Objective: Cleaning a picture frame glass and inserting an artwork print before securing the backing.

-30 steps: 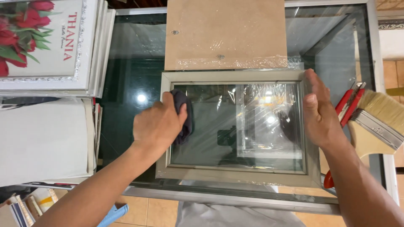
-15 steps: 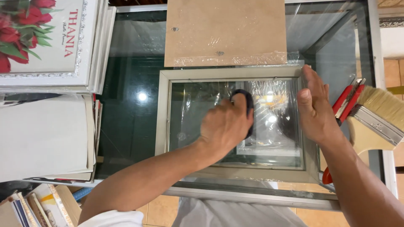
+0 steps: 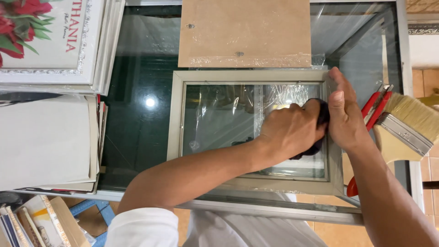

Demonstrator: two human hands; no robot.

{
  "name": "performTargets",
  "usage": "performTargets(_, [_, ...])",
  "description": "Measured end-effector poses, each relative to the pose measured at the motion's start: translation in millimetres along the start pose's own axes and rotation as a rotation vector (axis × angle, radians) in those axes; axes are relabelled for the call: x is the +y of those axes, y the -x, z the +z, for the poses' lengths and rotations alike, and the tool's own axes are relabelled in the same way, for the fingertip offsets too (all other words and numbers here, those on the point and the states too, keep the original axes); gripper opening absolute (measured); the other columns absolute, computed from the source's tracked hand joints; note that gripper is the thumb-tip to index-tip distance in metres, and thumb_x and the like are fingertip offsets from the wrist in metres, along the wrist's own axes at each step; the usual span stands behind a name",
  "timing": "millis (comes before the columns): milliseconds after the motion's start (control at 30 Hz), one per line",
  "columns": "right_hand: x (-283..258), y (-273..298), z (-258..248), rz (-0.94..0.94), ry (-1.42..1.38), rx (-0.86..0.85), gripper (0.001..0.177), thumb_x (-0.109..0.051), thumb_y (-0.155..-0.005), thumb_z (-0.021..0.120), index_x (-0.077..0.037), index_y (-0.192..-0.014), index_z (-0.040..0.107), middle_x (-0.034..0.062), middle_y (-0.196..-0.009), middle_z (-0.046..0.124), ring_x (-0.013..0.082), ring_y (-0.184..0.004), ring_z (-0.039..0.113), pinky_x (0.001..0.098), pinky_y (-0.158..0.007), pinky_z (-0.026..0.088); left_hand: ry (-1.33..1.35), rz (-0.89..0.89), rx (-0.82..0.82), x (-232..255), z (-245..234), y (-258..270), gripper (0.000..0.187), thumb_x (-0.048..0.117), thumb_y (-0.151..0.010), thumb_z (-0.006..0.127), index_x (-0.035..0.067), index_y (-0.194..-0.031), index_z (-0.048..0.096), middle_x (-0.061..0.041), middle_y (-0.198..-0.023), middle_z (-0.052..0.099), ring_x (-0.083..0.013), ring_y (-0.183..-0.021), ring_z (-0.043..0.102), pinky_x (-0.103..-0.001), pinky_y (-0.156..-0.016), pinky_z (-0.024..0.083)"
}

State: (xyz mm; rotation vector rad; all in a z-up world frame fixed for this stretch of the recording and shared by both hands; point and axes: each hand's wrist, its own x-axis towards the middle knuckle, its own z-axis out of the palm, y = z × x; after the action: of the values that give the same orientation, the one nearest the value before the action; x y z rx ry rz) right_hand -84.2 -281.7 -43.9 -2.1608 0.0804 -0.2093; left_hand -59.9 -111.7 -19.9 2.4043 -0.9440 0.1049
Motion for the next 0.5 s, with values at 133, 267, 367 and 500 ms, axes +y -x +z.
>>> performTargets(133, [-5,0,0,0.013,0.07,0.004,0.091,-0.069,-0.106,0.022,0.005,-0.158,0.031,0.0259,-0.164,0.034,0.0407,-0.155,0.027,0.0467,-0.125,0.021,-0.054,-0.135,-0.15,-24,-61,28,0.04,0.044,-0.094,0.067,0.005,-0.098,0.06,-0.019,-0.071,0.069,-0.0321,-0.058,0.072,-0.043,-0.042,0.056])
performTargets(267, [-11,-1,0,0.024,0.101,-0.013,0.099,-0.075,-0.102,0.021,0.006,-0.158,0.03,0.0281,-0.163,0.034,0.0426,-0.155,0.027,0.0483,-0.125,0.021,-0.256,-0.363,-0.242,-65,-111,64,0.044,0.049,-0.094,0.065,0.005,-0.095,0.059,-0.015,-0.073,0.07,-0.033,-0.058,0.072,-0.043,-0.044,0.057])
performTargets(367, [-9,-1,1,0.032,0.113,-0.012,0.101,-0.076,-0.101,0.021,0.006,-0.159,0.029,0.0292,-0.163,0.033,0.0438,-0.154,0.027,0.0495,-0.124,0.021,-0.413,-0.433,-0.213,-89,-137,92,0.044,0.05,-0.094,0.065,0.007,-0.091,0.057,-0.012,-0.069,0.069,-0.0316,-0.057,0.072,-0.042,-0.043,0.056])
performTargets(500, [-5,-2,2,0.024,0.122,-0.007,0.1,-0.075,-0.102,0.022,0.006,-0.159,0.03,0.0296,-0.163,0.034,0.0445,-0.154,0.027,0.0502,-0.124,0.02,-0.571,-0.399,-0.081,-100,-145,115,0.045,0.048,-0.093,0.068,0.006,-0.087,0.054,-0.009,-0.064,0.064,-0.0284,-0.051,0.069,-0.038,-0.039,0.053])
